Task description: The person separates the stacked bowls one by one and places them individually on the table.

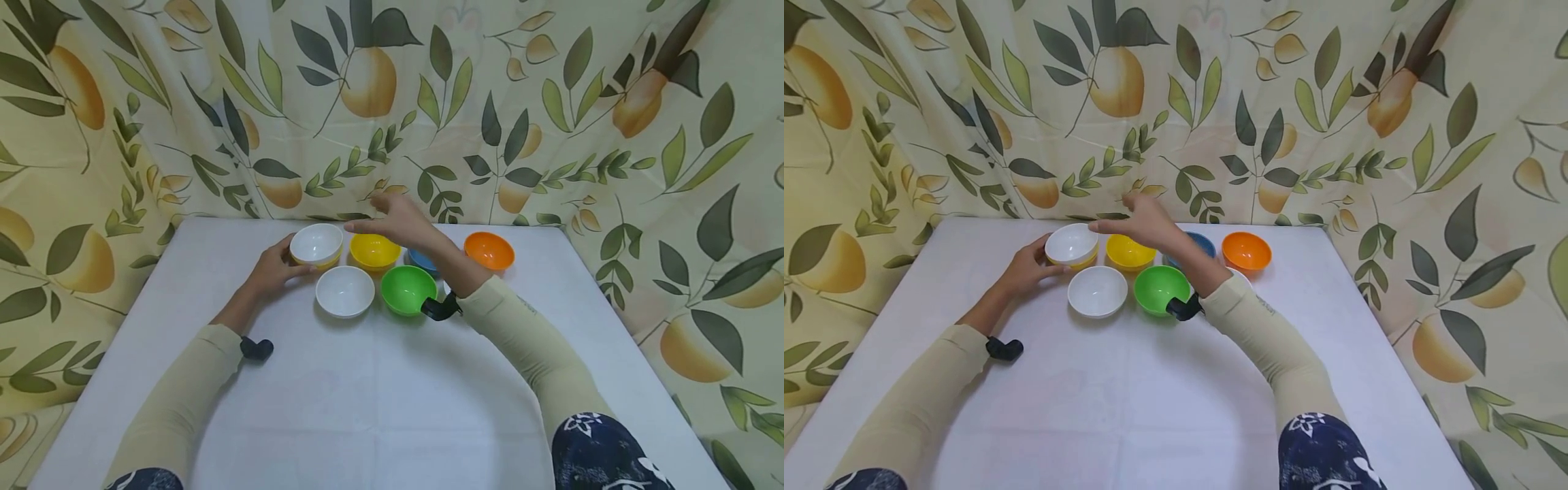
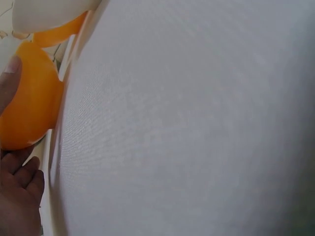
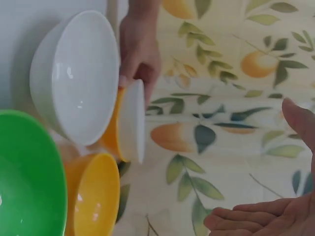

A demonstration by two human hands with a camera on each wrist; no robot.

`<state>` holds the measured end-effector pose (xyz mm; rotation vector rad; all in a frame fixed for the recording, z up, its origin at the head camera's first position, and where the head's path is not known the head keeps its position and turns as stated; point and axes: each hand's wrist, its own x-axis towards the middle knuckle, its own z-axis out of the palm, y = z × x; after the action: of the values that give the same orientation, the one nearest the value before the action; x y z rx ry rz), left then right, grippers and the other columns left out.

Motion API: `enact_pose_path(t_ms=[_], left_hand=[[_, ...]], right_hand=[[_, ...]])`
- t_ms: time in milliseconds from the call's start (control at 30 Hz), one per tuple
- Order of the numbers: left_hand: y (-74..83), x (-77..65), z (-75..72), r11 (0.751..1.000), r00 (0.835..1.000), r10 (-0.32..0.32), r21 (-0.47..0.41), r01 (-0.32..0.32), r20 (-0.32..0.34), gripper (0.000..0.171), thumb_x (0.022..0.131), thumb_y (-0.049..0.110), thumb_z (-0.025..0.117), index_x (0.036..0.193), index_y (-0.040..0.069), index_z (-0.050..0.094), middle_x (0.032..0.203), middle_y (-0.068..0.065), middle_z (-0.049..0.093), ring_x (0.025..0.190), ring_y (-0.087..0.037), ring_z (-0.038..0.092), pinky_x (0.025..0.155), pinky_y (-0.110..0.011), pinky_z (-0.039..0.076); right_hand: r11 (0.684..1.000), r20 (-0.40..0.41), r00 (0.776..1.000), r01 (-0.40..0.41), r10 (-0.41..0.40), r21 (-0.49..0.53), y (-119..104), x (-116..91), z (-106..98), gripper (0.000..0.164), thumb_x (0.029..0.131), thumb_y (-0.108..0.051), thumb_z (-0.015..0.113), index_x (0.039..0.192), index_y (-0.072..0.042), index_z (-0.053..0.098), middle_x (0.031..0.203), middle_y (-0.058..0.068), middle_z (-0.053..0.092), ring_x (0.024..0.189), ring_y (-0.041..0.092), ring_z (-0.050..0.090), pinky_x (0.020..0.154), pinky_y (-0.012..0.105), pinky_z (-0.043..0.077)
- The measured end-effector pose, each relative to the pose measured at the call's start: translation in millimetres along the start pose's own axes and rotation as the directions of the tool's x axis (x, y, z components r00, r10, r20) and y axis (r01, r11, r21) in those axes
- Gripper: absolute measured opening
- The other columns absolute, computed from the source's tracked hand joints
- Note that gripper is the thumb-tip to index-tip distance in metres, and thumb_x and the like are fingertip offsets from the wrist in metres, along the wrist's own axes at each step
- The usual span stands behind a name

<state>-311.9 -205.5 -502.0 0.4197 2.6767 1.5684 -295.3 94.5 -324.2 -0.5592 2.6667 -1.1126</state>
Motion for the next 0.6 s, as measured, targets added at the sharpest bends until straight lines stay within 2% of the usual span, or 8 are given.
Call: enact_pose_path(t_ms=[167,333,467,600], left_hand=[[0.1,0.1,-1.5,1.000,1.000,-0.001,0.000,0.001,0.008,0.092,0.086,0.037,0.090,0.160,0.014,0.042,0.159,-0.011,0.049,0.151,-0.031,0.038,0.125,-0.049,0.029],[1.9,-2.5,-2.3,1.000,1.000,-0.003,0.006,0.003,0.018,0.090,0.088,0.034,0.089,0.161,0.013,0.042,0.160,-0.014,0.047,0.150,-0.034,0.038,0.125,-0.051,0.029],[2.2,-2.8,-2.5,1.000,1.000,-0.011,0.013,0.011,0.022,0.089,0.089,0.032,0.088,0.161,0.013,0.041,0.161,-0.014,0.045,0.152,-0.034,0.036,0.125,-0.050,0.029],[2.5,-1.8,-3.6,1.000,1.000,-0.007,0.019,0.007,0.023,0.088,0.089,0.031,0.088,0.161,0.012,0.040,0.161,-0.014,0.046,0.152,-0.035,0.036,0.125,-0.051,0.029]], right_hand=[[0.998,0.055,0.998,-0.003,0.007,-0.064,-9,26,19,0.099,0.089,-0.054,0.081,0.159,0.002,0.039,0.158,0.021,0.047,0.144,0.035,0.046,0.116,0.047,0.045],[0.995,0.097,0.995,-0.015,0.024,-0.102,-7,48,39,0.105,0.085,-0.056,0.084,0.158,0.004,0.039,0.159,0.022,0.046,0.143,0.036,0.046,0.116,0.049,0.044],[0.980,0.106,0.994,0.012,0.010,-0.201,-3,65,56,0.107,0.082,-0.060,0.086,0.157,0.004,0.042,0.157,0.022,0.049,0.141,0.035,0.049,0.114,0.048,0.047],[0.956,0.108,0.994,0.021,0.011,-0.292,-3,78,70,0.105,0.076,-0.060,0.090,0.150,0.003,0.051,0.145,0.019,0.059,0.125,0.030,0.058,0.104,0.040,0.054]])
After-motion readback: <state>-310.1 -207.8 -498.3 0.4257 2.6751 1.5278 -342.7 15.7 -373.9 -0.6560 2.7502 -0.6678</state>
